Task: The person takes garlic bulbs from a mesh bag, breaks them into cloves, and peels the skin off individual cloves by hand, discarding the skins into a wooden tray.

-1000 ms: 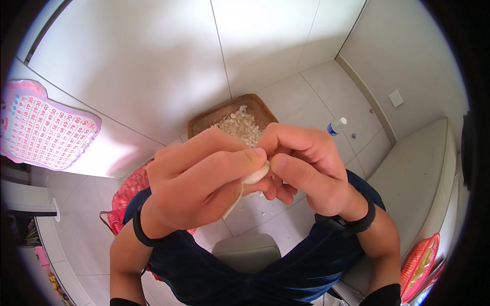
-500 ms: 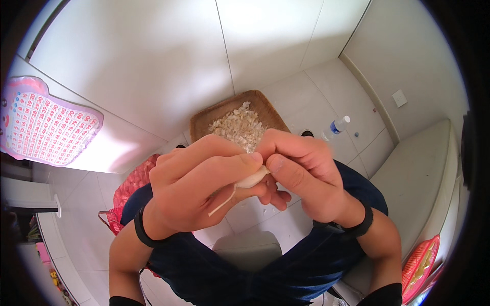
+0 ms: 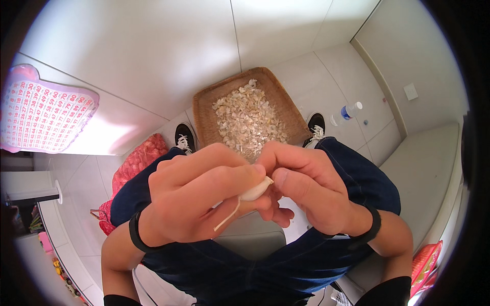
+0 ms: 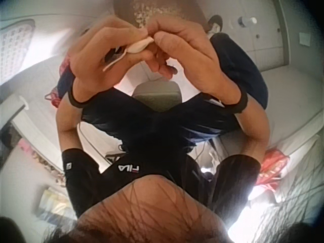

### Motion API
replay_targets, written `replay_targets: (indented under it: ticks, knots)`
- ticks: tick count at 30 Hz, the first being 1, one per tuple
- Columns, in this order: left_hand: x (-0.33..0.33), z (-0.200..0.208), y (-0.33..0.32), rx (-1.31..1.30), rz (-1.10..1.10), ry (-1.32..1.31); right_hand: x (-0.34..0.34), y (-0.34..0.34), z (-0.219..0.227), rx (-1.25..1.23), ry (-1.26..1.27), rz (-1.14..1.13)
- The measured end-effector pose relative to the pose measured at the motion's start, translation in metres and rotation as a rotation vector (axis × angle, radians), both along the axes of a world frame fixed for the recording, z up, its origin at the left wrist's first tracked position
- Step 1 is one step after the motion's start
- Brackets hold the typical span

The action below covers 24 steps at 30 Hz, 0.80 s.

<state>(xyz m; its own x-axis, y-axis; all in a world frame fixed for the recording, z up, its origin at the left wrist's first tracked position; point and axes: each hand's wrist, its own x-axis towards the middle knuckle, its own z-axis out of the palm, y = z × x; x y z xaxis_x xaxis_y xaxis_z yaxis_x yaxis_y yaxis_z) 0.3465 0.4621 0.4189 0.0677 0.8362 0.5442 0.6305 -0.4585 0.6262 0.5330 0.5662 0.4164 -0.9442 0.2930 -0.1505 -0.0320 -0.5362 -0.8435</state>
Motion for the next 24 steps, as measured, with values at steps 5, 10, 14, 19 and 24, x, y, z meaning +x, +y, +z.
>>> replay_targets:
  ticks: [5,10,14,19,24]
  knots:
    - [0.0079,-0.0004,0.0069,0.047,0.014,-0.027,0.0047,0.0034,-0.0029,-0.039,0.016,0.009]
    - [0.0107,-0.0002,0.0096,0.058,0.01,-0.037,0.0054,0.0073,-0.0046,-0.033,0.05,0.023]
    - [0.0107,0.0032,0.011,0.005,-0.036,-0.075,0.0072,0.0074,-0.003,-0.006,0.037,0.012]
    - [0.0034,0.0003,0.0075,-0.054,-0.081,-0.077,0.0068,0.0038,-0.0014,-0.032,0.025,-0.011]
    - [0.0028,0.0013,0.0056,-0.101,-0.078,-0.117,0.0066,0.0037,-0.0033,-0.014,0.024,-0.008]
